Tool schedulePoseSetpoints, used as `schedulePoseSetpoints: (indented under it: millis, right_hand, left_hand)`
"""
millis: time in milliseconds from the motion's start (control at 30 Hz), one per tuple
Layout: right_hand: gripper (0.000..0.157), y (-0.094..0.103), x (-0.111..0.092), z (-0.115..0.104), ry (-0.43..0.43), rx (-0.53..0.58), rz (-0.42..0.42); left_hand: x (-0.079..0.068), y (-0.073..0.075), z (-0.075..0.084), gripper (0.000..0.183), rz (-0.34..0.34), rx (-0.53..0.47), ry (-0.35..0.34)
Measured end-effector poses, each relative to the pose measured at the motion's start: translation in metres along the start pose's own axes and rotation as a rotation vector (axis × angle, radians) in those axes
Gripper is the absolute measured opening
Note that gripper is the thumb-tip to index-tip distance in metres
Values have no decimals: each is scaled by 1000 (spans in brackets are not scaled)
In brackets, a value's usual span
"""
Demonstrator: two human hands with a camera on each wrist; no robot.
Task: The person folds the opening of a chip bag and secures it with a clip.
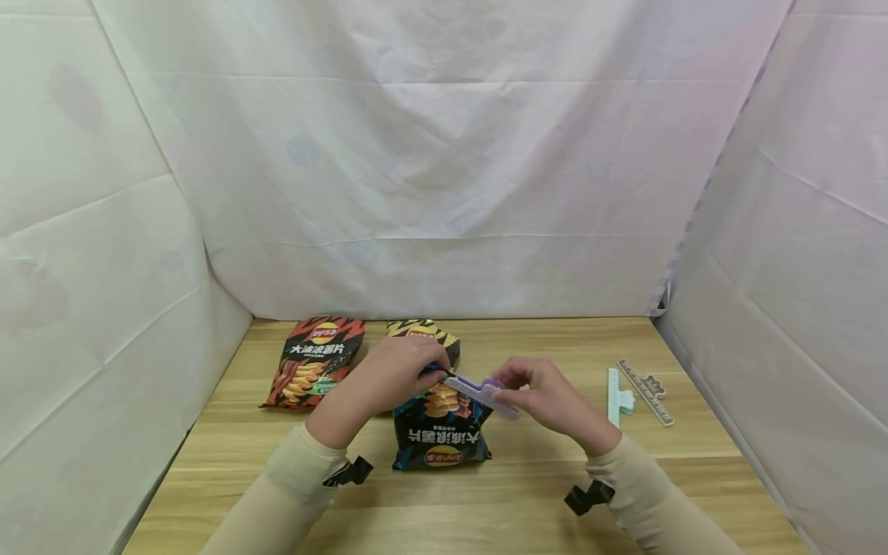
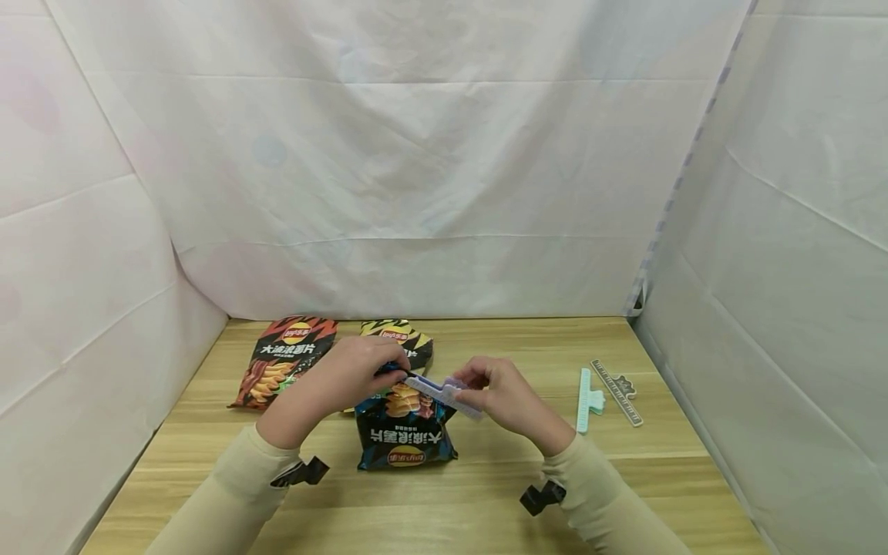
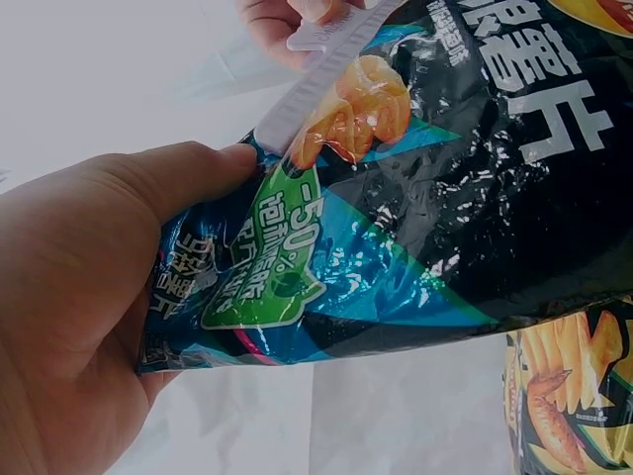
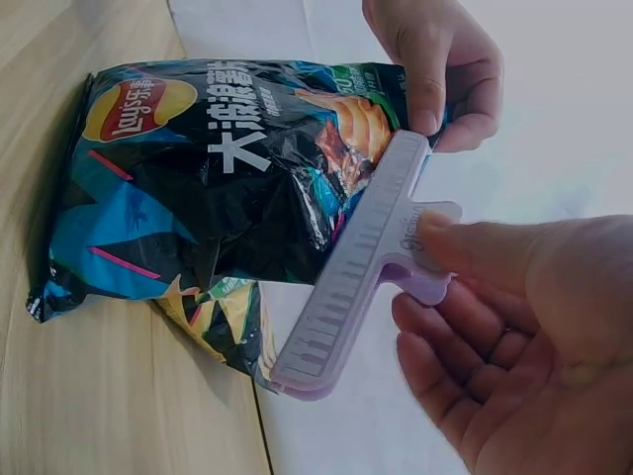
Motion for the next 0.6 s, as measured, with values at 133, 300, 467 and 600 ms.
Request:
schedulePoseSetpoints:
  millis: [133, 300, 467, 600]
  right_hand:
    - [15, -3, 0, 1, -1, -1, -13]
    - [15, -5, 1, 4, 7, 4, -4]
    - [16, -5, 1, 5, 13, -1, 5]
    - [16, -5, 2, 4, 16, -15, 11]
  left_hand:
    - [-1, 0, -1, 6, -3, -20, -1]
    - [-3, 4, -6, 7, -8, -77, 10]
    - [-6, 9, -16, 9, -8, -118, 49]
    - [-9, 12, -25, 9, 12, -148, 59]
Point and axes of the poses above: each hand's wrist, its own x-axis towards the middle knuckle, its own y-axis out of the back of the hand, z = x × y, the point moved 7 cm from there along x, towards the middle knuckle, and after that the axes turned 11 degrees about y, right-handed, at the moved point
